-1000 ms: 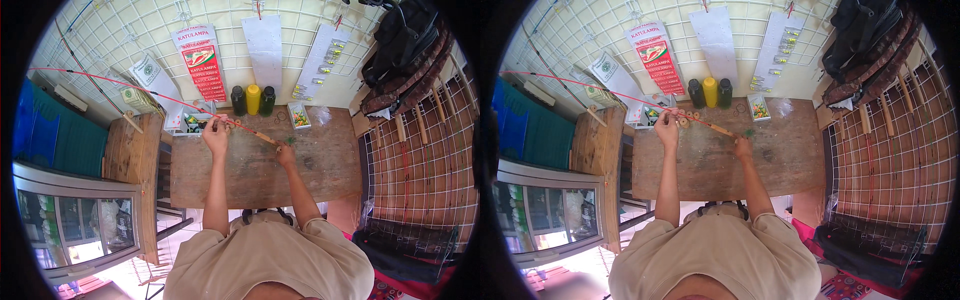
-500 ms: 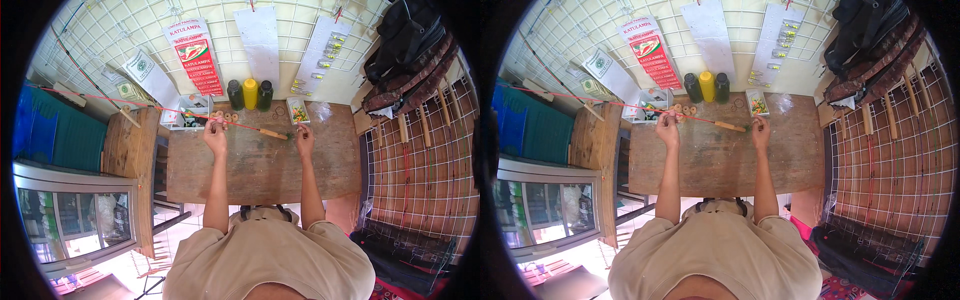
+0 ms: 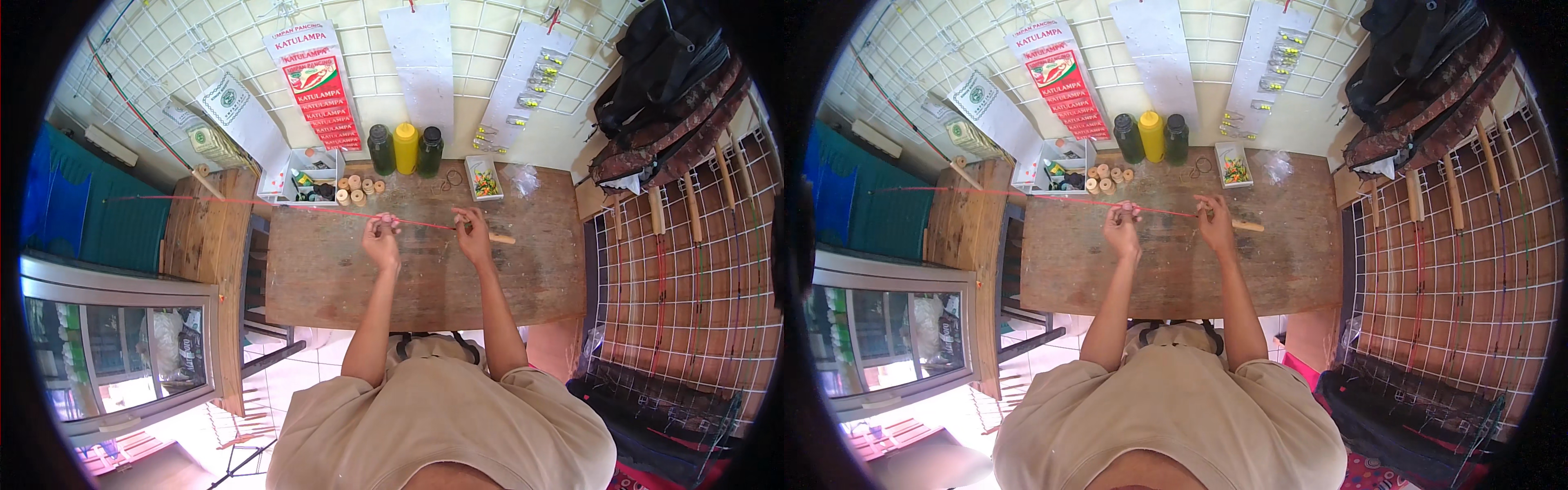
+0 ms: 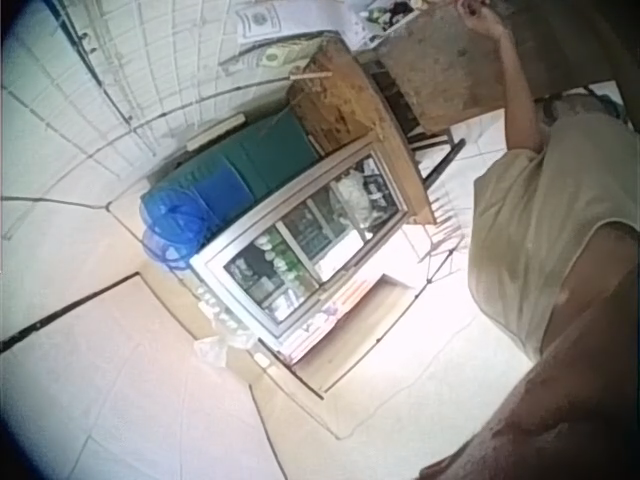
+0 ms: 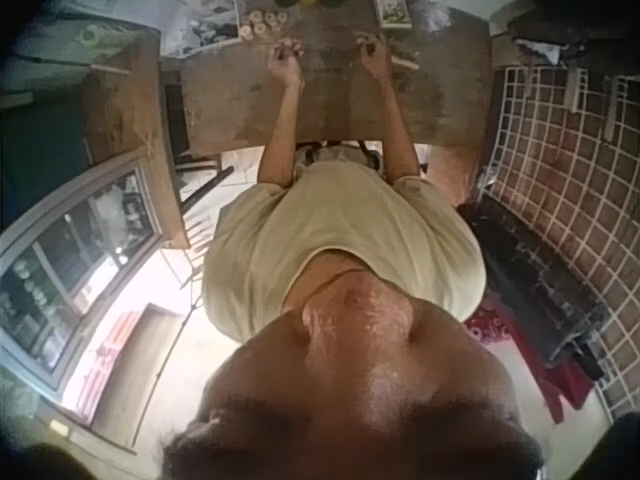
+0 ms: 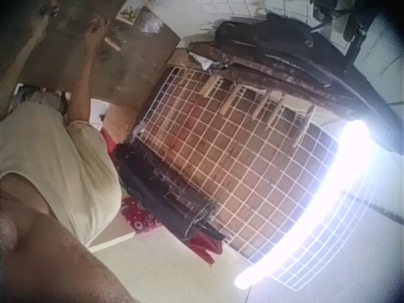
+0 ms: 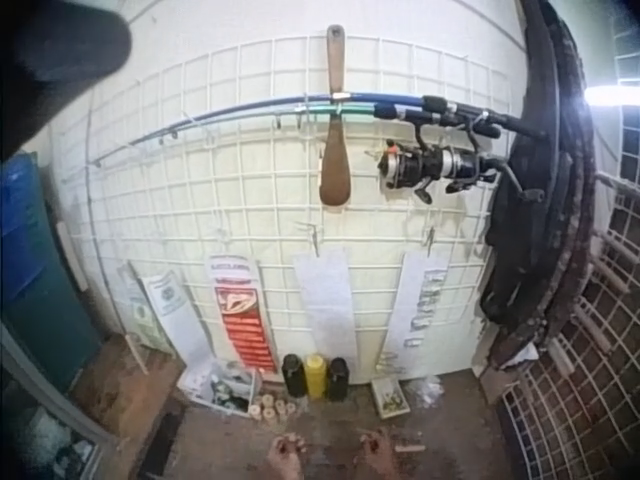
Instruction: Assembling components of a fishing rod by threading and securing cork handles onto the rod blank.
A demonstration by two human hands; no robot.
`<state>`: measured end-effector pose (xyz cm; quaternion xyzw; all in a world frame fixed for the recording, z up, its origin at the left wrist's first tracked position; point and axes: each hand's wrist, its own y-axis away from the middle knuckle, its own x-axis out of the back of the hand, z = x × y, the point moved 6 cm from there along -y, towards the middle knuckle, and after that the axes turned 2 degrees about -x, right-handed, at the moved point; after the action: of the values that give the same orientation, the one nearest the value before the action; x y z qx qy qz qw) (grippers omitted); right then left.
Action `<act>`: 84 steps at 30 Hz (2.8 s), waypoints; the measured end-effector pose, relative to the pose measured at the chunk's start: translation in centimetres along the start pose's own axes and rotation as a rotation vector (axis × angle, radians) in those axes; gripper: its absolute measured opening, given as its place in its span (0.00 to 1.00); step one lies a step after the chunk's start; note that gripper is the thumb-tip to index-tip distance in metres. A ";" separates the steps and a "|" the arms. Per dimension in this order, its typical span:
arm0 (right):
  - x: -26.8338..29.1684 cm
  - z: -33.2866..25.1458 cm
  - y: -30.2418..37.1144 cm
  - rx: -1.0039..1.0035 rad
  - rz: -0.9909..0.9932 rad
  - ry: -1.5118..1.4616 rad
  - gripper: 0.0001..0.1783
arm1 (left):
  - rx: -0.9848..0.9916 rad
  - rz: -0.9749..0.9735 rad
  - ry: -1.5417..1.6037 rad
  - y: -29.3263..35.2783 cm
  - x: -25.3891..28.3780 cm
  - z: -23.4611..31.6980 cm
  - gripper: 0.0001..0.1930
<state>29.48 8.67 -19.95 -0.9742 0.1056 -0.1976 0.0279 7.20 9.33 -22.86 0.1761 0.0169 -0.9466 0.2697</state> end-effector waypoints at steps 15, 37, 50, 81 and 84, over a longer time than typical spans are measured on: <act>-0.6 1.4 1.3 0.102 0.038 0.081 0.15 | 0.280 -0.106 0.095 0.0 0.2 -5.9 0.08; 4.0 3.8 0.6 -0.014 0.364 -0.391 0.15 | 0.405 0.094 -0.053 -4.5 8.1 -8.7 0.06; 7.3 3.8 -1.5 -0.075 0.267 -0.400 0.16 | 0.143 0.426 -0.473 -3.6 9.4 -8.4 0.28; 4.3 -5.4 0.5 0.162 -0.066 -0.125 0.29 | -0.370 -0.948 -0.718 3.9 -11.4 3.9 0.20; 4.4 -6.1 0.6 0.249 -0.025 -0.024 0.30 | -0.331 -0.950 -0.716 3.8 -11.9 5.0 0.20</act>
<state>30.96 7.07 -12.73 -0.9667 0.0678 -0.1978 0.1473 16.96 11.49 -13.90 -0.2236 0.1486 -0.9484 -0.1686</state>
